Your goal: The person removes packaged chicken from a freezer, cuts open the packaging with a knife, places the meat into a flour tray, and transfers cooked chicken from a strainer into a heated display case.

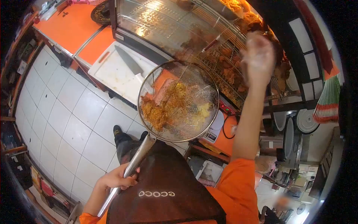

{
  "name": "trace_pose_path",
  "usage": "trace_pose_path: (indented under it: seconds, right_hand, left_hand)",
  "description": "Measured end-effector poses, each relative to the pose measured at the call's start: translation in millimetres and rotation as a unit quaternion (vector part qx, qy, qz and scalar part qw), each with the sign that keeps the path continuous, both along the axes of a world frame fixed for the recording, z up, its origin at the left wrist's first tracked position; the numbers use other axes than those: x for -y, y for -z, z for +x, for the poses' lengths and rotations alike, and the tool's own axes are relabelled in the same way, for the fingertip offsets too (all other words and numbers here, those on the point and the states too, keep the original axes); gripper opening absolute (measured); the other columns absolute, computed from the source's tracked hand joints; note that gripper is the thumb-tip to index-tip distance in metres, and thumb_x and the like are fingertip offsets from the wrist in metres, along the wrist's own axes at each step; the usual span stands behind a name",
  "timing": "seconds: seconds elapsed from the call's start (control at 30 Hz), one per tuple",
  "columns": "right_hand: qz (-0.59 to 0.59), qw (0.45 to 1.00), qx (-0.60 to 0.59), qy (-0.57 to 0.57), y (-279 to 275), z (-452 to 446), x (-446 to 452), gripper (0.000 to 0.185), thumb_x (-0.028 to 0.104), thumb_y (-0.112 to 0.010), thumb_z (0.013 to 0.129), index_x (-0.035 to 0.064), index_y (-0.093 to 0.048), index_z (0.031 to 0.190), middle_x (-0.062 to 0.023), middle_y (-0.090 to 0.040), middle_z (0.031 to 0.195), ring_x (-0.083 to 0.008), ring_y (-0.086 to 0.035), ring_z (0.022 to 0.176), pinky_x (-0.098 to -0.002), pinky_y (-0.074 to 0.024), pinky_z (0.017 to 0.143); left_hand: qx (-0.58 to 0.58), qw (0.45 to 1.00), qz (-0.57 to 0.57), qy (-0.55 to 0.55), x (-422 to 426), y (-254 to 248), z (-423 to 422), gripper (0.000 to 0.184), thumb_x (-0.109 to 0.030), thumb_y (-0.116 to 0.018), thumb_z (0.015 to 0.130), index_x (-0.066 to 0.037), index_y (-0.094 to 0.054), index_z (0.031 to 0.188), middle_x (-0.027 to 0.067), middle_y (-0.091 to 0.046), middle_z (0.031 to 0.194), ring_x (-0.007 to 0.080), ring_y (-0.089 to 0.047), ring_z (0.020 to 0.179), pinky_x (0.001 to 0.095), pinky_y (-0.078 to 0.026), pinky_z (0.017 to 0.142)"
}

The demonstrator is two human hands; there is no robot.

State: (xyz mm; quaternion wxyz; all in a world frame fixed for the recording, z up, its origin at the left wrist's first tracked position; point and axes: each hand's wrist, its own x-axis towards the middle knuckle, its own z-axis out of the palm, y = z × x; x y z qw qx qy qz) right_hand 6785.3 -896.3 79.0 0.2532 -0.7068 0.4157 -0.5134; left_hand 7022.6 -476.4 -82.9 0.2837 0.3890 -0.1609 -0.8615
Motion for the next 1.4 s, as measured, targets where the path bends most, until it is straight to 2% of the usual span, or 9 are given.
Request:
trace_pose_path:
  seconds: [0.1,0.13,0.3,0.5,0.8,0.83,1.03,1.17,1.4]
  right_hand:
    - [-0.066,0.959,-0.208,-0.183,50.9,26.8,-36.9,0.015,0.018,-0.066,0.088,0.0050,-0.064,0.095,-0.0043,-0.061,0.080,-0.0137,-0.060,0.072,-0.0285,-0.0487,0.061]
    - [0.073,0.924,-0.330,-0.179,47.2,39.8,-68.1,0.023,0.023,-0.066,0.084,0.0007,-0.066,0.088,-0.0104,-0.063,0.082,-0.0217,-0.061,0.077,-0.0359,-0.0488,0.074]
    - [0.207,0.813,-0.470,-0.274,112.9,50.9,-135.8,0.061,0.040,-0.072,0.078,-0.0033,-0.055,0.118,-0.0270,-0.060,0.104,-0.0398,-0.057,0.102,-0.0469,-0.0463,0.091]
    - [0.168,0.907,-0.370,-0.111,173.7,26.6,-171.2,0.074,0.040,-0.080,0.073,-0.0032,-0.051,0.126,-0.0267,-0.051,0.125,-0.0427,-0.055,0.107,-0.0470,-0.0469,0.092]
    - [0.389,0.893,-0.002,-0.225,174.3,-5.9,-156.4,0.036,0.016,-0.080,0.078,0.0057,-0.061,0.107,-0.0006,-0.060,0.093,-0.0107,-0.058,0.084,-0.0246,-0.0487,0.073]
    - [0.395,0.895,-0.117,-0.172,143.0,-12.3,-148.8,0.033,0.017,-0.076,0.082,0.0061,-0.059,0.107,-0.0046,-0.062,0.094,-0.0142,-0.059,0.087,-0.0324,-0.0514,0.077]
    - [0.173,0.868,0.445,0.137,41.9,-83.2,-94.1,0.047,0.018,-0.060,0.095,0.0010,-0.045,0.137,-0.0151,-0.056,0.128,-0.0278,-0.055,0.119,-0.0416,-0.0469,0.100]
    - [-0.013,0.901,0.415,0.124,3.8,-183.8,-9.1,0.037,0.013,-0.054,0.097,-0.0035,-0.048,0.130,-0.0184,-0.054,0.131,-0.0310,-0.053,0.121,-0.0457,-0.0475,0.101]
    - [0.055,0.929,0.358,0.080,-30.1,-250.1,99.5,0.035,0.011,-0.041,0.099,-0.0067,-0.047,0.129,-0.0214,-0.049,0.132,-0.0344,-0.049,0.119,-0.0450,-0.0477,0.098]
  left_hand:
    - [0.006,1.000,-0.003,0.008,5.6,-1.5,-1.4,0.041,-0.002,-0.068,0.081,-0.011,-0.046,0.115,-0.0029,-0.052,0.079,0.0064,-0.049,0.056,0.0221,-0.038,0.044]
    - [0.012,1.000,-0.001,0.009,8.2,-4.4,-1.8,0.041,-0.004,-0.067,0.081,-0.011,-0.047,0.116,-0.0033,-0.052,0.080,0.0054,-0.049,0.056,0.0210,-0.037,0.043]
    - [0.009,0.999,0.013,0.037,20.0,-5.8,-3.2,0.043,-0.001,-0.068,0.081,-0.010,-0.045,0.116,-0.0022,-0.052,0.080,0.0074,-0.049,0.055,0.0229,-0.038,0.045]
    - [0.012,0.999,0.004,0.052,28.1,-6.5,-4.7,0.046,0.000,-0.065,0.076,-0.009,-0.048,0.117,-0.0024,-0.053,0.081,0.0055,-0.048,0.057,0.0209,-0.038,0.044]
    - [-0.001,0.998,0.023,0.065,33.3,-6.1,-4.8,0.046,0.000,-0.071,0.078,-0.009,-0.046,0.115,-0.0021,-0.052,0.080,0.0070,-0.050,0.057,0.0224,-0.039,0.044]
    - [-0.001,0.998,0.029,0.064,32.7,-5.9,-4.3,0.046,0.000,-0.071,0.078,-0.009,-0.046,0.115,-0.0024,-0.052,0.079,0.0069,-0.050,0.057,0.0223,-0.039,0.044]
    - [-0.022,0.998,0.050,0.036,21.5,3.4,-6.0,0.047,0.002,-0.066,0.075,-0.010,-0.047,0.116,-0.0034,-0.049,0.076,0.0055,-0.047,0.057,0.0213,-0.037,0.044]
    - [-0.006,0.998,0.051,0.037,23.8,-3.8,-7.1,0.048,0.002,-0.065,0.074,-0.009,-0.047,0.117,-0.0032,-0.049,0.077,0.0051,-0.047,0.057,0.0211,-0.038,0.045]
    - [-0.002,0.998,0.042,0.043,21.9,0.1,-3.2,0.046,0.000,-0.067,0.077,-0.010,-0.047,0.118,-0.0032,-0.051,0.078,0.0054,-0.049,0.060,0.0209,-0.038,0.044]
